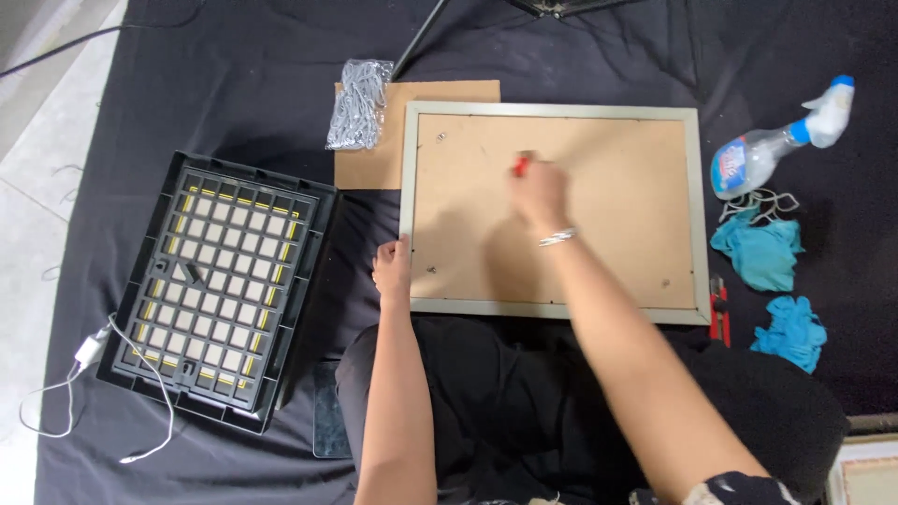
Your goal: Preparing the back of a picture frame by adjusting the hanging wire, brushing the surface, and securing the backing with a hand tool.
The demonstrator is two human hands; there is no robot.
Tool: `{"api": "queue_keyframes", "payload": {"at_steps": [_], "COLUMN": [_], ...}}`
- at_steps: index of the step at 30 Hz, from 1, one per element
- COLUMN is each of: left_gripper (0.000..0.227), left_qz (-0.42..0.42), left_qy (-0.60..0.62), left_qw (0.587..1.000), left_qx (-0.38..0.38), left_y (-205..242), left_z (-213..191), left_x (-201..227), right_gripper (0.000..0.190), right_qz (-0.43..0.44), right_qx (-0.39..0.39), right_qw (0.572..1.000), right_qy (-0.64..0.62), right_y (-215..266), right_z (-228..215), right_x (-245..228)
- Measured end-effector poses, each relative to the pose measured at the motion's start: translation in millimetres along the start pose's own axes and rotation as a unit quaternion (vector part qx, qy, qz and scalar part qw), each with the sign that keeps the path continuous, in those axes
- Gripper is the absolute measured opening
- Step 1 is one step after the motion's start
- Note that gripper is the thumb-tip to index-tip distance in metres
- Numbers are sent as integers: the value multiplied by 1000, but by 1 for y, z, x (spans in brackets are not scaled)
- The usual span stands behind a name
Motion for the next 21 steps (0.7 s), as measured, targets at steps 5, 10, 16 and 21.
{"api": "queue_keyframes", "payload": {"at_steps": [5,10,16,21], "left_gripper": [50,45,57,56], "left_qz": [14,20,39,35], "left_qy": [3,25,50,105], "left_qw": [1000,999,998,994], "left_qx": [-2,-11,-13,-20], "left_y": [1,-15,-41,-40], "left_z": [-1,3,18,19], "left_x": [6,-4,-23,-20], "right_gripper": [34,30,36,35], "right_qz": [-24,72,55,58], "right_qx": [-101,-131,-91,40], "right_qw": [976,856,902,974], "right_qy": [-193,-494,-419,-217], "right_y": [9,-2,-25,-41], "right_z": [74,102,37,-48], "right_x": [-115,-106,40,224]}}
Point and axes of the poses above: each hand's wrist, its own y-axis away from the middle knuckle, its own z-axis out of the palm, x = y × z, the point moved 6 cm from there along -y, towards the middle knuckle, and after that the axes turned 6 degrees about y, right-handed, at the moved point
